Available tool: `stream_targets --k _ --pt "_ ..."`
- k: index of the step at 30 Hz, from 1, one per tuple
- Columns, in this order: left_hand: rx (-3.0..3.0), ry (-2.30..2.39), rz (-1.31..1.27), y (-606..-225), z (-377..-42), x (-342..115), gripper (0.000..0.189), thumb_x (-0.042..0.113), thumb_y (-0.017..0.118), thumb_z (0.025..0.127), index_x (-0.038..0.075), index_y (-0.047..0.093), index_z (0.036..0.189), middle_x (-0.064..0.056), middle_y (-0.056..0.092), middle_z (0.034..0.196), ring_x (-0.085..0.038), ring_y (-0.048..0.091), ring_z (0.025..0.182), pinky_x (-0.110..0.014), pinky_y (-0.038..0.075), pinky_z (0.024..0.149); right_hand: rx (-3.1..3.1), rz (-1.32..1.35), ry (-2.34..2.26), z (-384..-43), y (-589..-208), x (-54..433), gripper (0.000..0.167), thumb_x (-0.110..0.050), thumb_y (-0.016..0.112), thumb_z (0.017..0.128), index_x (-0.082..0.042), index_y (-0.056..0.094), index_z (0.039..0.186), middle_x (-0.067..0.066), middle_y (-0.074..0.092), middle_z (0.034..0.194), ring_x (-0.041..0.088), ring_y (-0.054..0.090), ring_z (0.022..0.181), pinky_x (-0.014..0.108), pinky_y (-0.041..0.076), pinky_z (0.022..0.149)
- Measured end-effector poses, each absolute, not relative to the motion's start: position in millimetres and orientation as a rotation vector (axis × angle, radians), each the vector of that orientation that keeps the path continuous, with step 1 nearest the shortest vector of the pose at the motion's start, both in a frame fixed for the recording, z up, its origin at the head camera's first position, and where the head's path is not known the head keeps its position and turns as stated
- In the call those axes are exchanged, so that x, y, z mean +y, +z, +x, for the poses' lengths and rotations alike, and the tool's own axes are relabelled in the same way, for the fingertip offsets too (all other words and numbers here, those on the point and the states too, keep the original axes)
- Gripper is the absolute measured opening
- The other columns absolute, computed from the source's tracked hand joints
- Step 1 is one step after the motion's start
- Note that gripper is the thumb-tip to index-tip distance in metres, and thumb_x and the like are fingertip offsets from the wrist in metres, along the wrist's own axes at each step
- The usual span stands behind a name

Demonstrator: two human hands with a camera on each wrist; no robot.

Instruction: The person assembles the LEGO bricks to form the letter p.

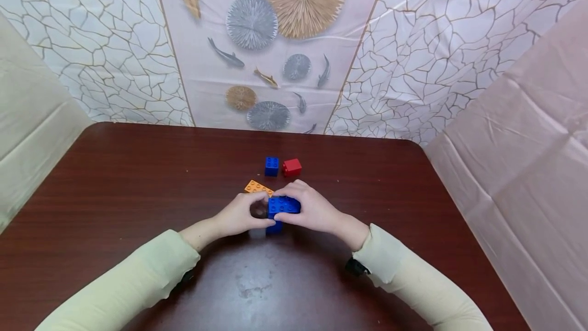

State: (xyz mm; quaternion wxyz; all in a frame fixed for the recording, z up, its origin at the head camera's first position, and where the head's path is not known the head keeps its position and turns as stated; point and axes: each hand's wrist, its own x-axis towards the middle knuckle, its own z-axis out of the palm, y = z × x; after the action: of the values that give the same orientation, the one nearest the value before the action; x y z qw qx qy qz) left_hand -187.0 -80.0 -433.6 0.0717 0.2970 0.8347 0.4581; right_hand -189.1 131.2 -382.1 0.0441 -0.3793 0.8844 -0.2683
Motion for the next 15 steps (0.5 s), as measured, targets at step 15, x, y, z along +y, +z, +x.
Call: stream_targets --k 15 --pt "2.476 1.426 0.941 -433.1 -187.2 -79.3 0.026 0.022 0.075 0.079 0.009 0.059 0.094 -0.005 0.069 0.092 -0.011 0.065 0.085 -0.023 0.055 0.076 2.733 -1.219 -0.711 -190.2 -374.1 122.5 0.032 -0.027 0.068 0.084 -0.010 0.066 0.111 0.003 0.065 0.105 0.015 0.055 0.098 0.027 0.052 0.083"
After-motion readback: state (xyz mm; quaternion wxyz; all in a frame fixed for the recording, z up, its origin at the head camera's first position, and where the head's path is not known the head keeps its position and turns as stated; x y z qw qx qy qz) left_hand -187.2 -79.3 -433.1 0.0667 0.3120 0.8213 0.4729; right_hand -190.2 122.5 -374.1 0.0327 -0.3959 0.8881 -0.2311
